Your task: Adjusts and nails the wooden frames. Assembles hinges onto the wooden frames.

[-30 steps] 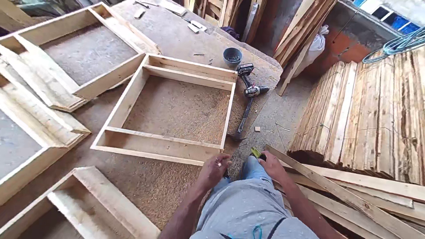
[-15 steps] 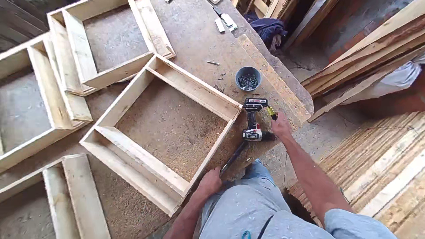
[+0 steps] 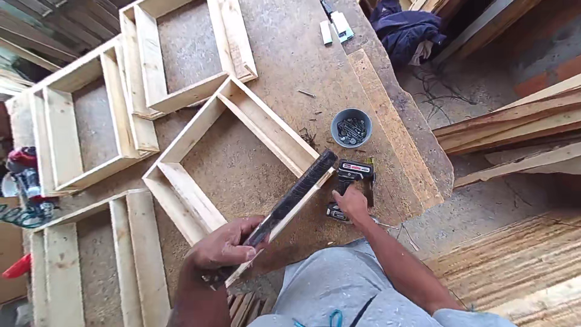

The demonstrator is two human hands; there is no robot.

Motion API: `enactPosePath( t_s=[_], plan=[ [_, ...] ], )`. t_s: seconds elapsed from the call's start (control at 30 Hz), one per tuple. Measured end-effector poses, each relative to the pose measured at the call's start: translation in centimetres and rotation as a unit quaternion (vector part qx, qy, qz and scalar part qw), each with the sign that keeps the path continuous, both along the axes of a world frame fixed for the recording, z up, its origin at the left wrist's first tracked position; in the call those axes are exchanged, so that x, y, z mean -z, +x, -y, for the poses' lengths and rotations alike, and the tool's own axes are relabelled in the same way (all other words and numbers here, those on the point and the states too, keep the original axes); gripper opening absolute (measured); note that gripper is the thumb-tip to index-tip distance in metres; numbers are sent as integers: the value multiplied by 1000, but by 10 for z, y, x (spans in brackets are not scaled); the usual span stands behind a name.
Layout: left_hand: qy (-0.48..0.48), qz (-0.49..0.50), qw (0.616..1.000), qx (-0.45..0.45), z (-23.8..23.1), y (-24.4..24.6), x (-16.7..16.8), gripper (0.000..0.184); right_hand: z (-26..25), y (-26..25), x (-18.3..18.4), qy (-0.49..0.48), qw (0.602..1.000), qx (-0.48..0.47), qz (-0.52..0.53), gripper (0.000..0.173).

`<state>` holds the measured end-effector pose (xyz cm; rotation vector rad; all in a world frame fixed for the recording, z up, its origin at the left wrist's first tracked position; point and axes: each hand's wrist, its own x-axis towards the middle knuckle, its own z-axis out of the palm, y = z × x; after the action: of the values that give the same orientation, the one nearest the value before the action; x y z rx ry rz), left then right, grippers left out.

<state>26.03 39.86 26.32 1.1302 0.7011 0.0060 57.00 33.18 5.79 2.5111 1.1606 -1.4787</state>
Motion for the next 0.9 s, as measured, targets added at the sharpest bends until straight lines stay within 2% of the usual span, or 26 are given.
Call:
enactPosePath(
  t_s=[0.07,0.17,0.23,0.3,0.37,0.47,0.57,0.63,0.7,0.77,0.83,0.9],
  plan=[
    [33,16,993,-110,-26,17,-11,35,-3,8,-5,-6,999,-4,-38,74],
    [95,-44,962,-251,-93,58,-4,26,-1,33,-46,4,994,11,-109,67],
    [144,-125,938,-290,-144,85,18,23,0,54,-86,20,989,11,-143,69],
    [201,-208,909,-299,-204,110,54,30,-22,75,-119,44,990,-12,-131,72],
    [240,-283,881,-292,-263,134,92,37,-68,96,-140,73,991,-60,-90,75],
    [259,-370,853,-262,-356,170,142,46,-173,120,-137,117,984,-137,-4,75],
    [260,-442,828,-225,-425,193,180,51,-289,125,-102,147,971,-182,49,62],
    [247,-458,829,-207,-459,201,198,57,-358,121,-67,180,958,-212,67,57],
    [232,-440,839,-221,-481,197,211,57,-421,112,-34,174,951,-246,75,56],
    [248,-369,857,-259,-483,177,207,45,-473,102,-4,171,946,-263,84,56],
    [326,-283,852,-297,-440,141,178,37,-496,90,14,172,944,-269,84,61],
    [426,-200,810,-350,-375,94,152,35,-499,85,6,206,934,-279,86,65]
  ],
)
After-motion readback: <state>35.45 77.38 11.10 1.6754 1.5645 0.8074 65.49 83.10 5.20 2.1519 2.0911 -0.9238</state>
